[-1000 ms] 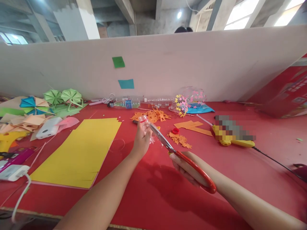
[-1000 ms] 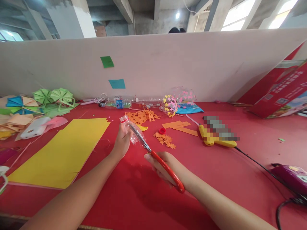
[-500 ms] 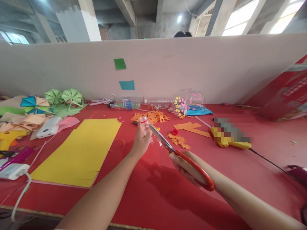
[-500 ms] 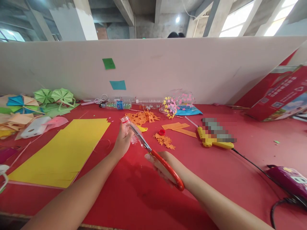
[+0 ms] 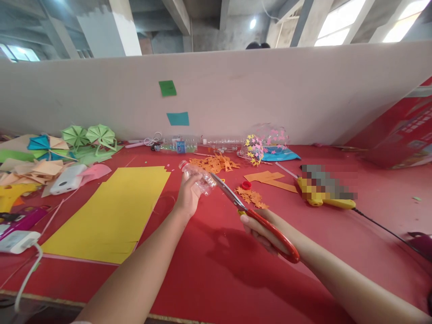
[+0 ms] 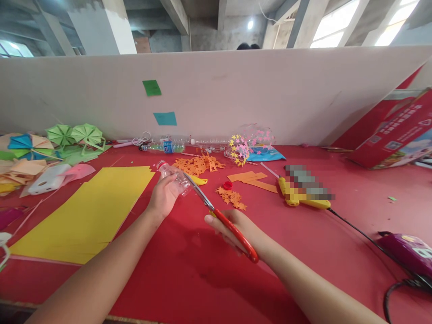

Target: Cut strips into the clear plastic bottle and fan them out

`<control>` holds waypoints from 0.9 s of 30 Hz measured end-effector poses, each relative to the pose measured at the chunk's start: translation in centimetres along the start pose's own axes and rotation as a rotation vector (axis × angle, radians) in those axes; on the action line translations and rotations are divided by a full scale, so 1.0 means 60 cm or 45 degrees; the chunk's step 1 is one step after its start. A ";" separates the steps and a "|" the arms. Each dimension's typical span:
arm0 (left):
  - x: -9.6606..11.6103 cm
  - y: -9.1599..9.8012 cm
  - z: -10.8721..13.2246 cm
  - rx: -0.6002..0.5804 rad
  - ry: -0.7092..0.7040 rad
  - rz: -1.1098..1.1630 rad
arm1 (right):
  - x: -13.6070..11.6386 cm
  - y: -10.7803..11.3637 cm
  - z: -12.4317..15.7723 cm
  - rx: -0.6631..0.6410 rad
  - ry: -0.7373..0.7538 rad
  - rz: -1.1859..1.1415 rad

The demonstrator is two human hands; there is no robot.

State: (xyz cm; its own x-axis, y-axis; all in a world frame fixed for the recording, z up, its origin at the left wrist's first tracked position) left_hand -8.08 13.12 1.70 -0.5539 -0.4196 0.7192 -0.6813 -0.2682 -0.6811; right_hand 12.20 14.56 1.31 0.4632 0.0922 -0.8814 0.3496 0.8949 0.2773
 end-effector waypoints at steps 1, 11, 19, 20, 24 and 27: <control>0.001 -0.003 0.001 -0.023 0.019 0.061 | 0.003 0.003 -0.003 0.022 -0.024 -0.003; 0.006 0.008 -0.006 0.045 0.016 0.114 | -0.009 0.015 0.000 -0.015 0.013 0.359; 0.016 0.015 -0.008 0.061 -0.025 0.109 | -0.010 0.027 0.002 0.068 -0.023 0.515; 0.015 0.012 -0.006 0.039 -0.025 0.109 | -0.010 0.025 0.002 0.046 -0.031 0.471; 0.012 0.003 -0.002 -0.006 -0.001 0.112 | -0.012 0.016 0.005 -0.054 -0.052 0.284; 0.008 0.004 -0.001 0.018 0.021 0.061 | -0.012 0.011 0.008 -0.089 -0.077 0.202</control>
State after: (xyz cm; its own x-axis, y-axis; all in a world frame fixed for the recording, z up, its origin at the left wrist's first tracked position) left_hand -8.54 12.92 1.92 -0.5933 -0.4182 0.6878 -0.6469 -0.2607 -0.7166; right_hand 12.47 14.91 2.33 0.5569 0.2103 -0.8035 0.2118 0.8995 0.3822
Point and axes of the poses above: each hand's wrist, its own z-axis away from the middle knuckle, its own y-axis out of the back of the hand, x = y × z, the point moved 6 cm from there along -z, towards the middle knuckle, and after that the axes turned 8 degrees about -x, right-handed, at the moved point
